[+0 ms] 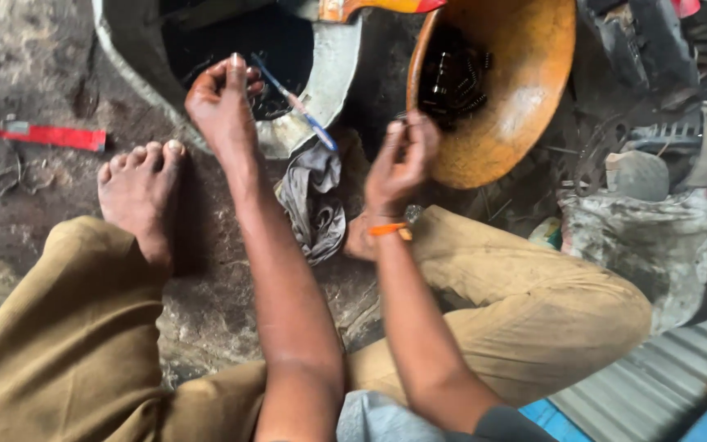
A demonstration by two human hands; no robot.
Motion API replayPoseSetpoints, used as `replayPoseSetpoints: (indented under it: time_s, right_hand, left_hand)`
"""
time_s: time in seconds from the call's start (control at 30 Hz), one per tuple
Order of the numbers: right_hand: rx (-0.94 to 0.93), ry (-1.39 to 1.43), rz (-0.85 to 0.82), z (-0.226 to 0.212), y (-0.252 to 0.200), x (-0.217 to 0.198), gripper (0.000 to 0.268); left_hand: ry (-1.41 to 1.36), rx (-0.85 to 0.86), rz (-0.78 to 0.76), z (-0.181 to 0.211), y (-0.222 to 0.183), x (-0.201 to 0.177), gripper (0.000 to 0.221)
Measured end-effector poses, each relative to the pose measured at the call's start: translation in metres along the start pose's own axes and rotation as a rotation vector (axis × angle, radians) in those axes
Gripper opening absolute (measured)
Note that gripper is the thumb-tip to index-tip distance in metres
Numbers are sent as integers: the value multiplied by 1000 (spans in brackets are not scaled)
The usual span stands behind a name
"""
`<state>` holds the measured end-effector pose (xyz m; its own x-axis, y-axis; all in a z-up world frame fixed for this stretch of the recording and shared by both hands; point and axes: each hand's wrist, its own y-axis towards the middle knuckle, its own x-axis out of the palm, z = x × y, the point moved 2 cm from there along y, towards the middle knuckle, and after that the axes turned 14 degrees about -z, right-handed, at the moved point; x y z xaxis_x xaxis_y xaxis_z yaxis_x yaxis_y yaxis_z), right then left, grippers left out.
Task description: Cleaning and inspecting motorcycle engine components using solvent and a brush.
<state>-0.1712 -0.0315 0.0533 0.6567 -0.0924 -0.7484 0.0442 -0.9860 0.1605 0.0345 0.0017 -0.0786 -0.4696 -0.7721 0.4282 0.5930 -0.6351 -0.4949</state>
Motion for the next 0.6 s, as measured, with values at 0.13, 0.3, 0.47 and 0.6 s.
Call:
replayPoseSetpoints:
  time_s: [0.13, 0.3, 0.47, 0.6]
  right_hand:
    - [-193, -307, -60, 63, -1, 53, 24]
    - [219, -134, -306, 95, -4, 61, 45]
    - [249, -36, -291, 133, -19, 63, 35]
    - [251, 57, -284, 115, -11, 58, 36]
  left_hand:
    - [-110, 48, -83, 10, -2, 14, 14]
    - [101, -32, -50, 23, -9, 21, 15]
    - [50, 51, -88, 20, -4, 17, 15]
    - [57, 46, -77, 33, -9, 20, 15]
